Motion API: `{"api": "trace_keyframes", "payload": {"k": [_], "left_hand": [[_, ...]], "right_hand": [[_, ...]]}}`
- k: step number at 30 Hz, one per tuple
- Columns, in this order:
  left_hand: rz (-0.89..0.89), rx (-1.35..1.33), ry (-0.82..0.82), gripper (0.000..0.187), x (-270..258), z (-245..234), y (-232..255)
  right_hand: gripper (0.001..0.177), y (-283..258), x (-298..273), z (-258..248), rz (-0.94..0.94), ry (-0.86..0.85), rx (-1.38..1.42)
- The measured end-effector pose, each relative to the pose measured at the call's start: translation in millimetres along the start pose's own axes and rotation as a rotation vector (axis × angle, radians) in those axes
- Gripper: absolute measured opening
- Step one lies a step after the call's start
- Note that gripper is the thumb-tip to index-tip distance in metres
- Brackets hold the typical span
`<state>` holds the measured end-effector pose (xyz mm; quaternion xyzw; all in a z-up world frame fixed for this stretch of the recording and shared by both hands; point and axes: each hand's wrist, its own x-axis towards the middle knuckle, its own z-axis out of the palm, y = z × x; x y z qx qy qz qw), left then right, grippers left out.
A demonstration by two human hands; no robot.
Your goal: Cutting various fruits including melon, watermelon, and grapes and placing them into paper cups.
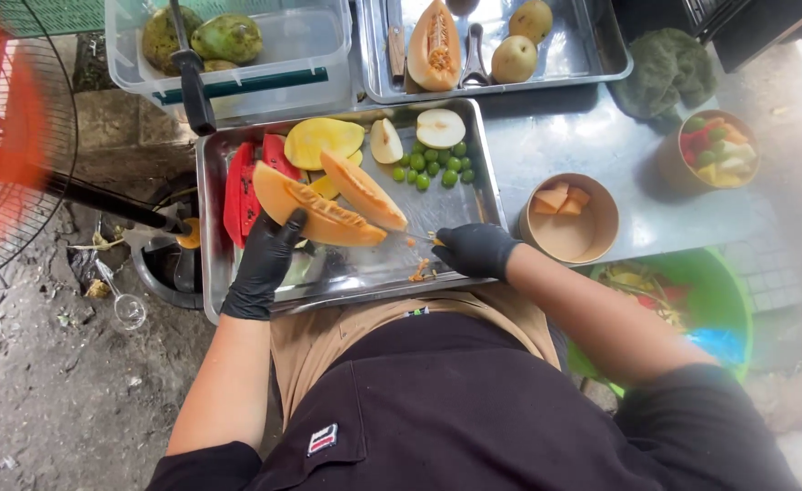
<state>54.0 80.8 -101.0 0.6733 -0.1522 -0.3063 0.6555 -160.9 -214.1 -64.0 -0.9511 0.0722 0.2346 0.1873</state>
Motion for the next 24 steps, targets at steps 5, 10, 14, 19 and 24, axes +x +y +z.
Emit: {"api": "trace_keyframes", "payload": {"k": [5, 10, 14, 19, 24], "left_hand": [[-0.01, -0.679, -0.131, 0.055, 16, 58, 42], [-0.178, -0.995, -0.369, 0.056, 52, 161, 72], [-0.324, -1.05, -0.636, 0.053, 69, 270, 85], [-0.197, -0.867, -0.765, 0.059, 37, 400, 91], [-0.636, -0.785, -0.84, 0.07, -1, 491, 68]], "right_hand": [[0.039, -8, -71, -44, 0.072, 0.103, 0.578], [0.047, 14, -135, -19, -0.049, 0.451, 1.125], [0.043, 3, -203, -30, -0.151, 0.983, 0.722], [0.056, 16, -275, -9, 0.214, 1.121, 0.329], [0.057, 33, -322, 22, 0.563, 1.176, 0.185]]}}
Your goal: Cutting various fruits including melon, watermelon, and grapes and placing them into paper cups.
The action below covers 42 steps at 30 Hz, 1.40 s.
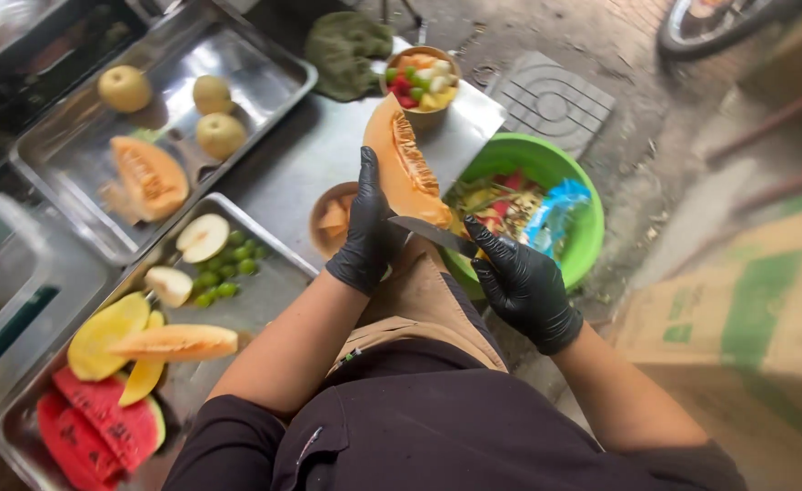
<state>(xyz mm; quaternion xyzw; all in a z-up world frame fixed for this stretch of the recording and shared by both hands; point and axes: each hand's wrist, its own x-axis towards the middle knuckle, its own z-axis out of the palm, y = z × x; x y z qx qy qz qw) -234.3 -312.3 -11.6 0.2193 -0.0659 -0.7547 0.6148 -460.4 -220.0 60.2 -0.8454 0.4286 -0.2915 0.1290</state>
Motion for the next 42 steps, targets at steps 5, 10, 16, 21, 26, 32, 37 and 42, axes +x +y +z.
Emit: {"api": "trace_keyframes", "payload": {"k": [5, 10, 16, 21, 26, 32, 37, 42], "left_hand": [[-0.083, 0.1, -0.003, 0.072, 34, 7, -54], [-0.164, 0.248, -0.016, 0.076, 62, 0, -93], [-0.271, 0.248, -0.022, 0.074, 86, 9, -114], [-0.348, 0.25, -0.023, 0.072, 106, 1, -123], [-0.437, 0.25, -0.016, 0.071, 117, -14, -141], [-0.543, 0.254, -0.018, 0.069, 131, -26, -160], [-0.596, 0.251, -0.018, 0.068, 152, -43, -170], [-0.618, 0.384, 0.0, 0.068, 141, -16, -154]], "right_hand": [[0.058, 25, -25, -17, 0.059, 0.056, 0.079], [0.06, 52, -34, -18, 0.061, 0.086, 0.117], [0.065, 86, -32, -11, 0.41, -0.06, 0.176], [0.066, 108, -41, -3, 0.142, 0.063, 0.236], [0.065, 123, -37, 8, 0.382, 0.009, 0.191], [0.063, 150, -40, 21, 0.325, 0.112, 0.075], [0.062, 165, -37, 25, 0.409, 0.082, 0.109], [0.07, 165, -37, 21, 0.443, -0.023, 0.145]]}}
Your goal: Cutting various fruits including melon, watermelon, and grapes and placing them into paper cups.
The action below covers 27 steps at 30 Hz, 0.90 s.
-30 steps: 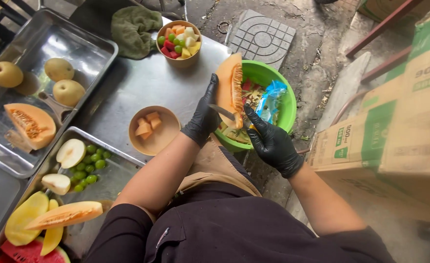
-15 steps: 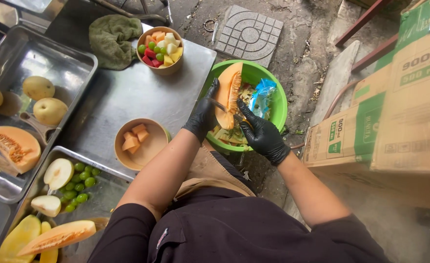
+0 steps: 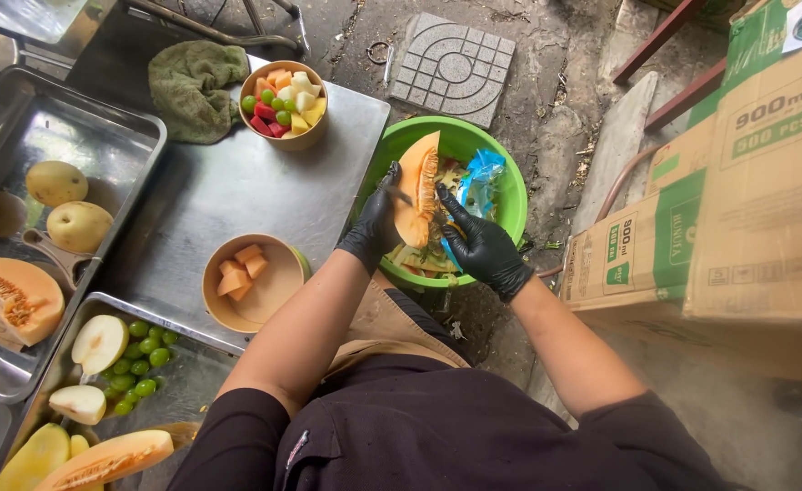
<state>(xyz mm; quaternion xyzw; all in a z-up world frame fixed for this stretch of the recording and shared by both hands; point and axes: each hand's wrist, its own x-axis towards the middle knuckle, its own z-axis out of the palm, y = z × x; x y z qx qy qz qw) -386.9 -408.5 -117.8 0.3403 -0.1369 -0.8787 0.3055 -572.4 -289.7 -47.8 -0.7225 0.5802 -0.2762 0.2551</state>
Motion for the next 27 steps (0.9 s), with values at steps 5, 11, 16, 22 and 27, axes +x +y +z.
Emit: {"api": "trace_keyframes", "payload": {"k": [5, 11, 16, 22, 27], "left_hand": [[0.038, -0.011, -0.006, 0.059, 28, -21, -20], [0.084, -0.113, -0.188, 0.056, 38, -27, -29], [0.109, -0.113, -0.206, 0.056, 39, -34, -22], [0.175, -0.084, -0.215, 0.058, 11, -6, -23], [0.323, -0.039, -0.431, 0.061, -3, 20, -20]], "right_hand": [[0.067, 27, 13, 17, -0.184, 0.219, -0.046], [0.063, 52, 27, 27, 0.003, 0.203, -0.087], [0.063, 23, 33, 9, 0.172, -0.021, -0.052], [0.065, 57, 42, 24, 0.029, 0.15, -0.131], [0.065, 87, 60, 36, 0.055, 0.2, -0.157]]}}
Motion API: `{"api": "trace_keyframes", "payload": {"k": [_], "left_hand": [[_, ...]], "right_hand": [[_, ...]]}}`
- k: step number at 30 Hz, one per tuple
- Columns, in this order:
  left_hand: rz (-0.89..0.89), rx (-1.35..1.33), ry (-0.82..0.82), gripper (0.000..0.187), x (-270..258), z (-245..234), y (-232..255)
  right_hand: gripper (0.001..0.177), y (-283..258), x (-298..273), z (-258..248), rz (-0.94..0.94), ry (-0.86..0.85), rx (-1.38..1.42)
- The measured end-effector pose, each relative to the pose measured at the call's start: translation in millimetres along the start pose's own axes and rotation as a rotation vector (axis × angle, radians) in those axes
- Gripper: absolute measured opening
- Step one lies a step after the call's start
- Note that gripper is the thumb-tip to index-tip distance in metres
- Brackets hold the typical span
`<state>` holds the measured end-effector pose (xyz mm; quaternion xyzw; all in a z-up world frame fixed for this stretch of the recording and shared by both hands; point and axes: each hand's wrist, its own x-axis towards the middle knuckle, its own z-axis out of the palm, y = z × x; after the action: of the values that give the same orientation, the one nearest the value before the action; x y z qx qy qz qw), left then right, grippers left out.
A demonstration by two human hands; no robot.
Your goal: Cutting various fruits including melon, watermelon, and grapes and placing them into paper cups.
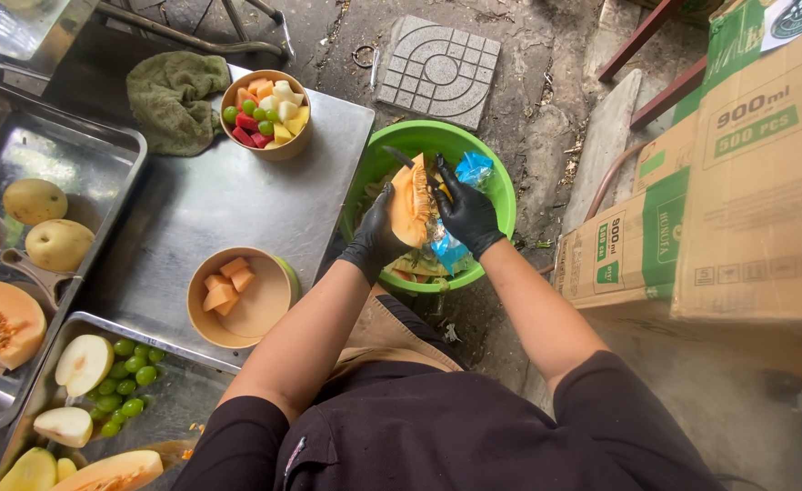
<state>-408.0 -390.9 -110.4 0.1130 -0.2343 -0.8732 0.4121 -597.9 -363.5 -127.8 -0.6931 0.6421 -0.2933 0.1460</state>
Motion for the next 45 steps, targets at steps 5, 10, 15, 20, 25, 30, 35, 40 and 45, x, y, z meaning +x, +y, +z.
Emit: {"api": "trace_keyframes", "payload": {"k": [5, 10, 15, 20, 25, 30, 35, 40, 45], "left_hand": [[-0.085, -0.138, 0.236, 0.067, 16, -54, -19], [-0.093, 0.379, 0.767, 0.072, 20, -77, -17], [0.068, 0.151, 0.638, 0.076, 11, -51, 1], [0.208, 0.14, 0.495, 0.078, 12, -35, 3], [0.268, 0.154, 0.547, 0.078, 15, -39, -1], [0.421, 0.209, 0.539, 0.071, 8, -47, 12], [0.171, -0.043, 0.473, 0.061, -8, -21, 39], [0.003, 0.006, 0.403, 0.056, -13, -11, 51], [-0.113, 0.266, 0.475, 0.055, -32, 19, 70]], "right_hand": [[0.067, 52, 24, 13, 0.213, -0.149, -0.136], [0.07, 78, 33, 13, 0.404, -0.424, -0.341], [0.085, 26, 7, 8, 0.171, -0.074, 0.352], [0.106, -82, -22, -23, 0.018, 0.088, 0.508], [0.106, -40, -28, 8, -0.255, 0.312, 0.402], [0.058, 56, -35, 36, 0.449, -0.03, 0.424], [0.071, 78, -21, 30, 0.411, -0.088, 0.512], [0.043, 77, 0, -18, 0.24, 0.006, 0.415], [0.057, -46, 13, -97, 0.235, -0.211, 1.242]]}}
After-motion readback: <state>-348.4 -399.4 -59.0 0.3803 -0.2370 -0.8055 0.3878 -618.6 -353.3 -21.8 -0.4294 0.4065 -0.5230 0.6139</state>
